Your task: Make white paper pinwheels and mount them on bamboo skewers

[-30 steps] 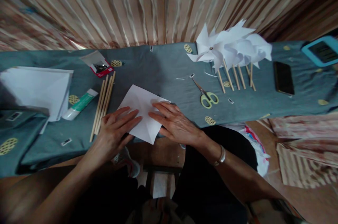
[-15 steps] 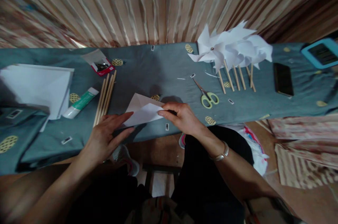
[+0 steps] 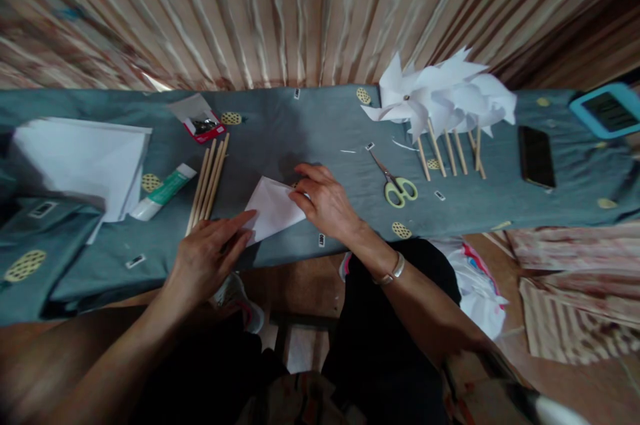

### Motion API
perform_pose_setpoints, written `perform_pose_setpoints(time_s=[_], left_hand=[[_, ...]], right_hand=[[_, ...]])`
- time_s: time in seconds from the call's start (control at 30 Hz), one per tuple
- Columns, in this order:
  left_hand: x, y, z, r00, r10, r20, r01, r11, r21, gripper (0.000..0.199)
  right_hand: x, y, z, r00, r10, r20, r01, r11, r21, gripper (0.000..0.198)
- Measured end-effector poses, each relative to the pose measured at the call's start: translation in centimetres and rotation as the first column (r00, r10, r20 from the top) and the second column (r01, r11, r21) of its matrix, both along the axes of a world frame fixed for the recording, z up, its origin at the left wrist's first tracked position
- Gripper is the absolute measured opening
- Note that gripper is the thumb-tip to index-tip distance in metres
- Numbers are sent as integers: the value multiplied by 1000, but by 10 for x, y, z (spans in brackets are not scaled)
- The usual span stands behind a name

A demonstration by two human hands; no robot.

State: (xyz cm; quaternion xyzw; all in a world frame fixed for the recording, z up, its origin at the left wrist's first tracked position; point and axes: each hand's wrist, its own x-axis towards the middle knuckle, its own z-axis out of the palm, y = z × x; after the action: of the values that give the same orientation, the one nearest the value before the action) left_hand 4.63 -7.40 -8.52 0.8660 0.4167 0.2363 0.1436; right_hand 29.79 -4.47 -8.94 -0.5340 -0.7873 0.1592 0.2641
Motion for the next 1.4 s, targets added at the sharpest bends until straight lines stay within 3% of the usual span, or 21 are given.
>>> perform_pose_setpoints(time_s=[0.23,0.37,0.47,0.57,0.67,0.83,1.4], left_hand=[[-5,4,0,996,46,-79,-47,999,-9,30],[1,2,11,989,97,-108,-81,985,151,25],[14,-7,13,995,-23,-96,45,970,240,31],[27,-18,6,980,-131,-152,159,969,188,40],[33,-23,-5,966,-167,-195,194,973,127,49],[31,-22,-12,959,-159,-236,181,981,73,54],[30,-21,-12,958,-157,-240,177,982,63,58]], right_hand=[[-5,4,-5,997,-64,-47,63,998,-12,15],[-6,4,-6,996,-69,-47,69,997,-19,16],[-6,4,-6,996,-75,-41,75,997,-21,17],[-7,4,-6,996,-85,-35,84,996,-6,17],[-9,4,-6,995,-95,-32,95,995,1,17],[-10,5,-7,995,-96,-40,95,995,-10,18],[-14,5,-9,992,-124,-6,125,991,46,17]])
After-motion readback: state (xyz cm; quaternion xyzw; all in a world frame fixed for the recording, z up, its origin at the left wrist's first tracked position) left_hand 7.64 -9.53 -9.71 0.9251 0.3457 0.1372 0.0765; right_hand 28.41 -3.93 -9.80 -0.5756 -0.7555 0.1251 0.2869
